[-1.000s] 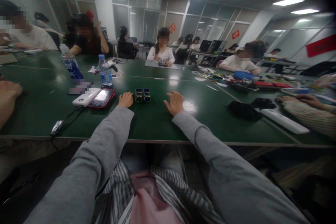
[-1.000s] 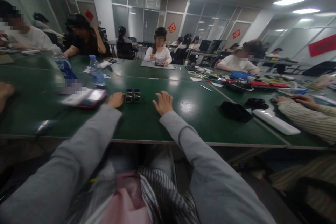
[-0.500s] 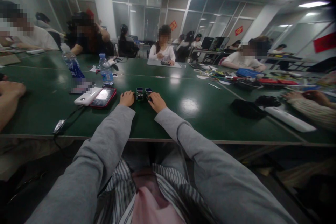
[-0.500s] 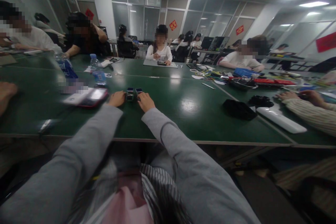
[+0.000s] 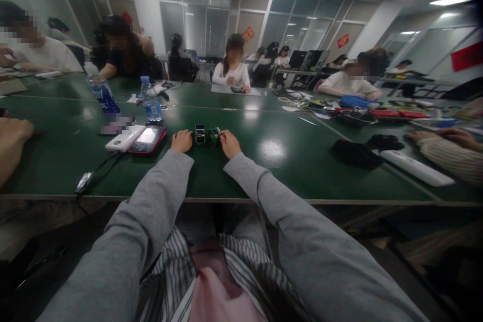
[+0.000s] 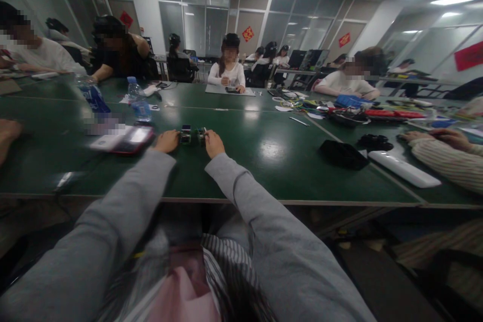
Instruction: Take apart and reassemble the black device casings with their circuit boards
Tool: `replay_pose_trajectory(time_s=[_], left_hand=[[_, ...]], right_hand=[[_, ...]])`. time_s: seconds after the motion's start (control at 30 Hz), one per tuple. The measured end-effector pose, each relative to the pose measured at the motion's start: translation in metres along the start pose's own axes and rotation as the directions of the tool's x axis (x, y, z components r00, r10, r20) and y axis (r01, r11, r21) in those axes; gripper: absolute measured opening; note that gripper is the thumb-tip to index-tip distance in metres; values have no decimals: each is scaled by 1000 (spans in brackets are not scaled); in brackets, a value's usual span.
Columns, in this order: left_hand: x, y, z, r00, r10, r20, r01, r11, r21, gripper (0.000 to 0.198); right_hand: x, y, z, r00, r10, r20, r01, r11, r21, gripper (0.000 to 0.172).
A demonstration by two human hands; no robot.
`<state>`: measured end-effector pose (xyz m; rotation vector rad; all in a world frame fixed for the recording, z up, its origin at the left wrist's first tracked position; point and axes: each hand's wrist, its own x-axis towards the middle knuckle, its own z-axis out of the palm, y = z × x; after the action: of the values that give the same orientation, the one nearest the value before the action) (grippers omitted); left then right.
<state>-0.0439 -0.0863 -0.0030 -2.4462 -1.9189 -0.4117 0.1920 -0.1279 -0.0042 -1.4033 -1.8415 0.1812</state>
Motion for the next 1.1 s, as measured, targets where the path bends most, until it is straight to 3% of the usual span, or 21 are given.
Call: replay_pose_trajectory(time_s=[0.3,0.7,1.1], left_hand=[[2,-1,3,1000,-7,-8,7,1000,1,46],[0,1,0,1000,-7,0,7,1000,-4,45],[-1,3,-2,1000,-12,5,12,1000,-14,45]], right_hand=[[1,2,2,1000,-9,5,8,993,115,14],[7,16,-5,973,230,-34,-218,955,200,26],[8,14,-12,945,323,-52,-307,932,194,25]])
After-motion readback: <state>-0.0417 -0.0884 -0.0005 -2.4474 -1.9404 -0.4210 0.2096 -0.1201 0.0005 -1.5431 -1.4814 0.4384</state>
